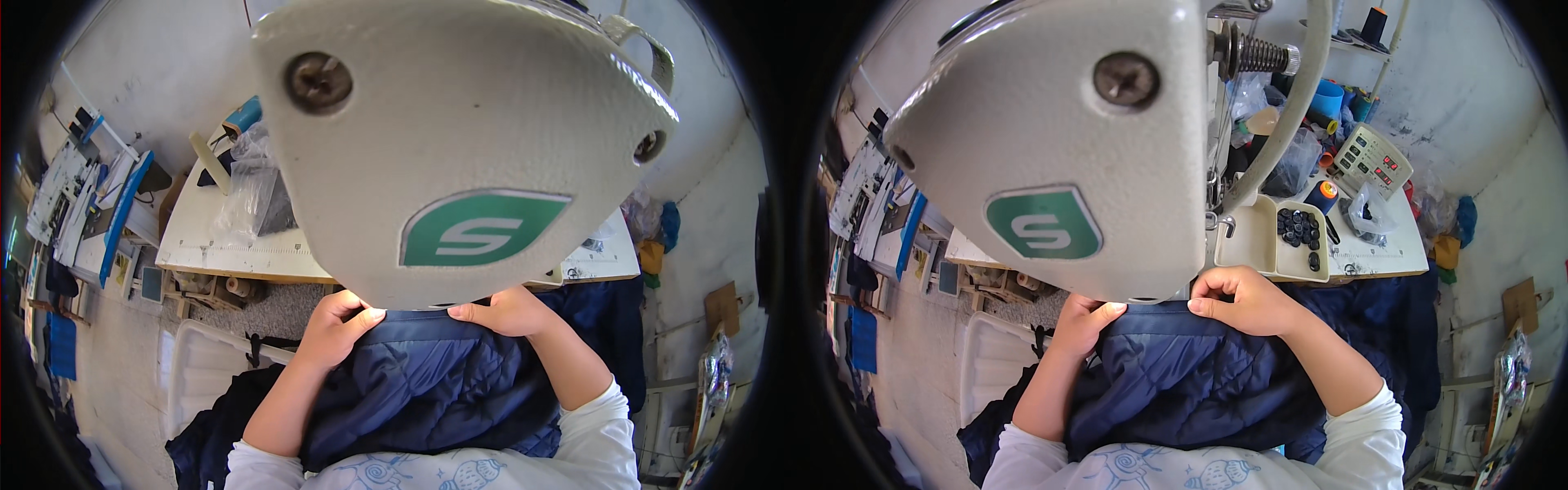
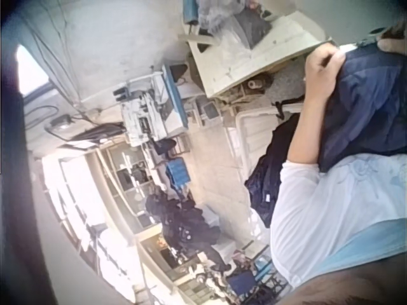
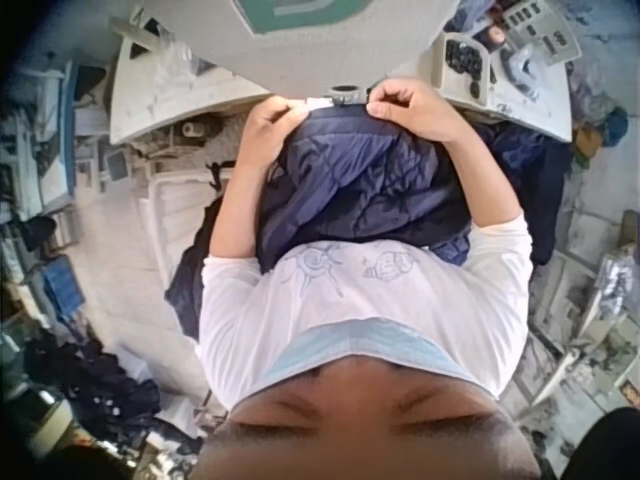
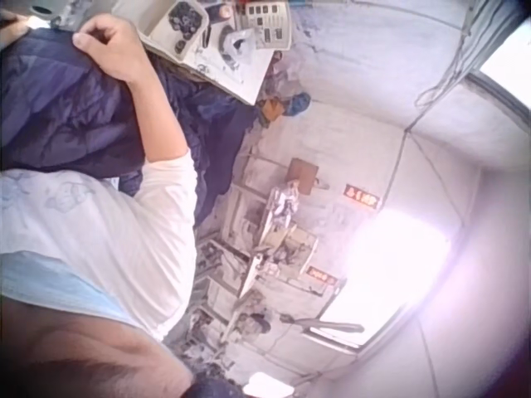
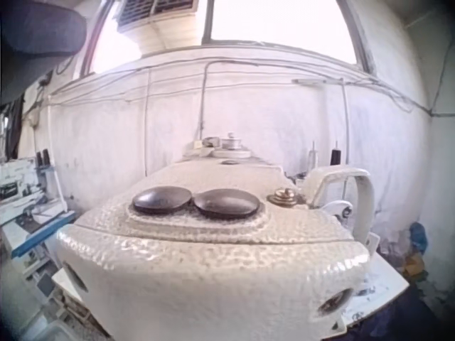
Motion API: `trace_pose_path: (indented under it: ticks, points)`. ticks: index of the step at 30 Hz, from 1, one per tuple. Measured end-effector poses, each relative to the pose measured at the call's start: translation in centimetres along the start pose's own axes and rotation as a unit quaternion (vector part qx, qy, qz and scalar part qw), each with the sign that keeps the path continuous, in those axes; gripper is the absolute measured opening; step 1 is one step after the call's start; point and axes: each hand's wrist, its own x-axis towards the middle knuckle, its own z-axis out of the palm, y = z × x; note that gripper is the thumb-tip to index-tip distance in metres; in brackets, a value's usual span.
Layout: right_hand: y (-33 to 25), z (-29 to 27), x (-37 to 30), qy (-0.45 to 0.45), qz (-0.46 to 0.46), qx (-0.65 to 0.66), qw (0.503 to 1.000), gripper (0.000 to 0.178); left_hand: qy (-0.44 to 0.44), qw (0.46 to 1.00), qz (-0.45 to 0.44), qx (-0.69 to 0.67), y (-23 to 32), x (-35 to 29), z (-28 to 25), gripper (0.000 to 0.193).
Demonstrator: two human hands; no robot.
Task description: Sewing components of quilted jackets using an industrial sewing machine.
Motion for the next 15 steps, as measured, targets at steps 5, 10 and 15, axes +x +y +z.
trace_pose_path:
  ticks: [5,10,15]
  points:
    - [0.3,-0.4,0.4,-0.001,-0.015,-0.028,0.999,0.020,0.017,0.998,0.025,-0.051,0.4,0.1,0.6,0.010]
    - [0.5,-0.6,0.6,0.002,-0.007,-0.025,1.000,0.020,0.042,0.997,-0.009,-0.062,-0.2,0.4,0.3,0.018]
    - [-0.3,-0.5,0.8,0.008,-0.002,-0.011,1.000,0.015,0.066,0.996,-0.018,-0.051,-1.4,0.1,-0.1,0.027]
